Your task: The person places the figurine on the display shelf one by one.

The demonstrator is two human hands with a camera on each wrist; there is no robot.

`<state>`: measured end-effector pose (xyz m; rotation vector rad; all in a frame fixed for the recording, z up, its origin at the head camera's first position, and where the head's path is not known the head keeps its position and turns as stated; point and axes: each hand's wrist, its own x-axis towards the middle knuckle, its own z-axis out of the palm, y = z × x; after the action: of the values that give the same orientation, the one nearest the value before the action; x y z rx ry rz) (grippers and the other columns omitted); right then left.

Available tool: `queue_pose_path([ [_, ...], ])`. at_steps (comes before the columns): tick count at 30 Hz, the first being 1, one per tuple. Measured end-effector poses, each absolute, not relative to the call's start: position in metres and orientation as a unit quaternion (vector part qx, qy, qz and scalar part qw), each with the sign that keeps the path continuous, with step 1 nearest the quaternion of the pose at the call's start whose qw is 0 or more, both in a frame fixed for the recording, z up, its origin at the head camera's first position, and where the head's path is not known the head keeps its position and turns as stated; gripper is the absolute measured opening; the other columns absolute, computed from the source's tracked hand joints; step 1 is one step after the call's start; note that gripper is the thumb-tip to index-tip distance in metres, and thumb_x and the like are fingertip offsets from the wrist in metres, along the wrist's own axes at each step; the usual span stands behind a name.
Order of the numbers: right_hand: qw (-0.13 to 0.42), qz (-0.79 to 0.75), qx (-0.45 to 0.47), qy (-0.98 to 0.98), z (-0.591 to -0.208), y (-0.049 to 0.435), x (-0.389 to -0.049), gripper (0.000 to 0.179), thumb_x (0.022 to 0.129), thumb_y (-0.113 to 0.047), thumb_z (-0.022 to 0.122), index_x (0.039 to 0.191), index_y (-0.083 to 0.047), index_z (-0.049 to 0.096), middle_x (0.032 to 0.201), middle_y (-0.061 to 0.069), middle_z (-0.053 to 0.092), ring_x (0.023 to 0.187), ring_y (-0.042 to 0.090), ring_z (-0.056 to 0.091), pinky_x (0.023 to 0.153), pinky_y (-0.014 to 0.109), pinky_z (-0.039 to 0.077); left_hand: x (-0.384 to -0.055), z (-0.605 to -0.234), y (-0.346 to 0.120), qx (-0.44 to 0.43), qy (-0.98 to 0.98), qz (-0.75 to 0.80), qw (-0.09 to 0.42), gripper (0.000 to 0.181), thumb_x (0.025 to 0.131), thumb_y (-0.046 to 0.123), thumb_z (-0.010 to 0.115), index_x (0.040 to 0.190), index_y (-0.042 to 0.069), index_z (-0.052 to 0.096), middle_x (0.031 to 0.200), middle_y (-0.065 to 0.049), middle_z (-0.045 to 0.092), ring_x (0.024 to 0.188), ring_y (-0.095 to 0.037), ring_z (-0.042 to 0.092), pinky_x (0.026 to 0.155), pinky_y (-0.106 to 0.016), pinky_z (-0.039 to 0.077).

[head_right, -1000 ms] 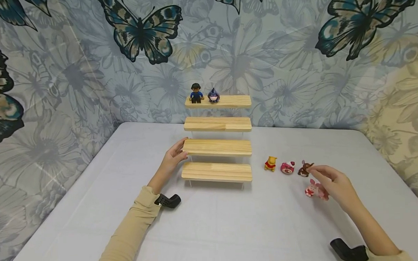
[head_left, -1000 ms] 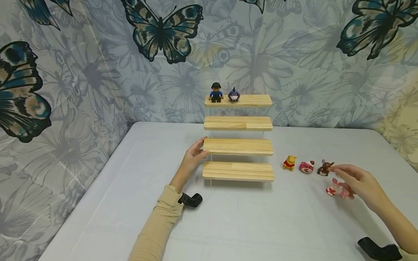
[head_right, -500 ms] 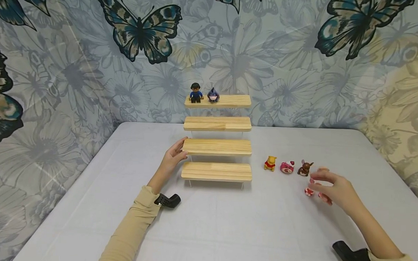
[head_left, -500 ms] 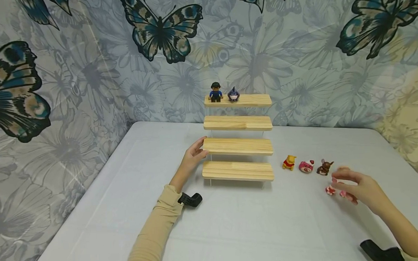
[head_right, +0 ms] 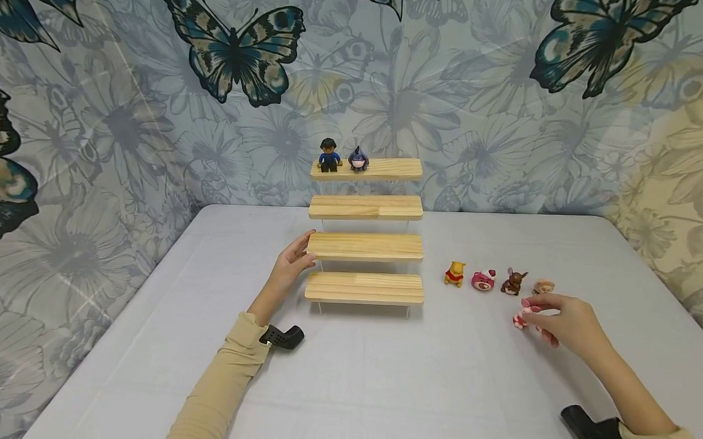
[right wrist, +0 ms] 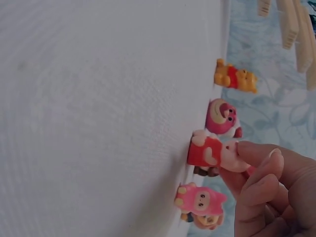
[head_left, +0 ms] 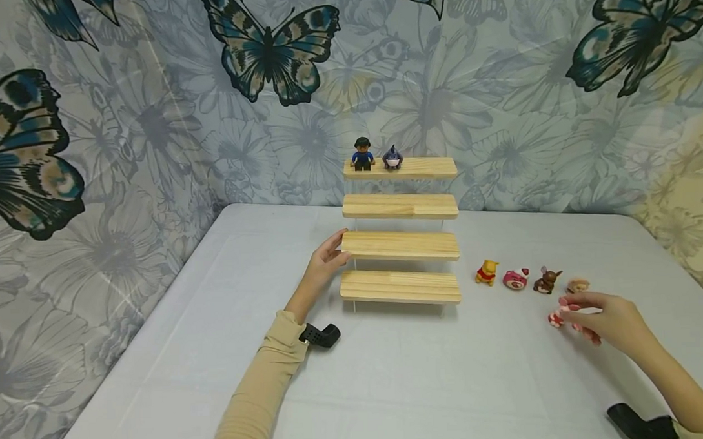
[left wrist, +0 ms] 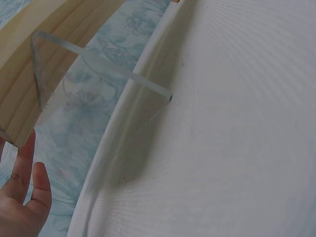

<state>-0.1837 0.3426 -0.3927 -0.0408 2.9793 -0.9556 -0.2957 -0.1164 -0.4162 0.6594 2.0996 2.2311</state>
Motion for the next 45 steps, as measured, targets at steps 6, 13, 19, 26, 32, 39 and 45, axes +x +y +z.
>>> queue_pose_path([
  [6,-0.004,-0.308,-0.01,0.951,-0.394,0.341,-0.183,0.047,0.083,-0.027,0.065,0.106,0.013,0.057,0.051,0.006,0.052,0.041,0.018,0.048,0.041,0.028,0.036,-0.296,-0.415,-0.117,0.211,0.664,0.718,0.011,0.053,0.089,-0.001,0.05,0.137,-0.002,0.03,0.138,-0.017,0.032,0.097,-0.017,0.049,0.081,-0.032,0.04],
  [13,-0.026,-0.318,-0.013,0.948,-0.392,0.339,-0.186,0.045,0.083,-0.025,0.064,0.106,0.013,0.057,0.05,0.006,0.053,0.042,0.016,0.049,0.042,0.028,0.035,-0.293,-0.41,-0.117,0.208,0.668,0.714,0.013,0.052,0.089,-0.003,0.048,0.138,-0.004,0.028,0.139,-0.018,0.03,0.097,-0.015,0.048,0.084,-0.037,0.039],
  [19,-0.047,-0.351,-0.024,0.935,-0.397,0.344,-0.194,0.042,0.082,-0.031,0.066,0.105,0.003,0.059,0.061,0.006,0.059,0.044,0.019,0.051,0.043,0.03,0.038,-0.299,-0.421,-0.117,0.208,0.668,0.715,0.005,0.052,0.089,0.001,0.051,0.138,0.001,0.031,0.139,-0.014,0.033,0.101,-0.022,0.048,0.083,-0.035,0.04],
  [26,-0.031,-0.381,-0.006,0.924,-0.412,0.358,-0.211,0.047,0.081,-0.046,0.06,0.112,-0.01,0.056,0.052,0.009,0.056,0.046,0.024,0.052,0.045,0.032,0.04,-0.301,-0.422,-0.116,0.203,0.669,0.715,0.013,0.054,0.089,0.002,0.052,0.139,0.002,0.03,0.14,-0.014,0.031,0.106,-0.03,0.045,0.085,-0.038,0.039],
  [32,-0.03,-0.385,-0.005,0.922,-0.42,0.359,-0.225,0.056,0.079,-0.052,0.059,0.115,-0.01,0.055,0.058,0.011,0.057,0.049,0.018,0.051,0.041,0.031,0.039,-0.301,-0.422,-0.117,0.208,0.665,0.717,0.014,0.054,0.09,-0.001,0.049,0.139,0.0,0.027,0.141,-0.016,0.027,0.101,-0.023,0.046,0.085,-0.041,0.038],
  [39,-0.025,-0.392,-0.015,0.92,-0.42,0.355,-0.236,0.057,0.079,-0.054,0.057,0.118,-0.013,0.056,0.064,0.012,0.058,0.053,0.02,0.054,0.048,0.033,0.042,-0.299,-0.42,-0.117,0.204,0.669,0.715,0.009,0.052,0.09,0.001,0.05,0.138,0.003,0.031,0.139,-0.013,0.033,0.101,-0.02,0.048,0.084,-0.036,0.04],
  [45,-0.027,-0.4,-0.028,0.916,-0.375,0.32,-0.226,0.048,0.086,-0.039,0.058,0.118,-0.004,0.055,0.069,0.013,0.057,0.055,0.021,0.053,0.051,0.037,0.042,-0.298,-0.421,-0.117,0.209,0.668,0.715,0.008,0.052,0.09,0.002,0.05,0.139,0.003,0.031,0.139,-0.012,0.033,0.101,-0.021,0.047,0.083,-0.034,0.04],
])
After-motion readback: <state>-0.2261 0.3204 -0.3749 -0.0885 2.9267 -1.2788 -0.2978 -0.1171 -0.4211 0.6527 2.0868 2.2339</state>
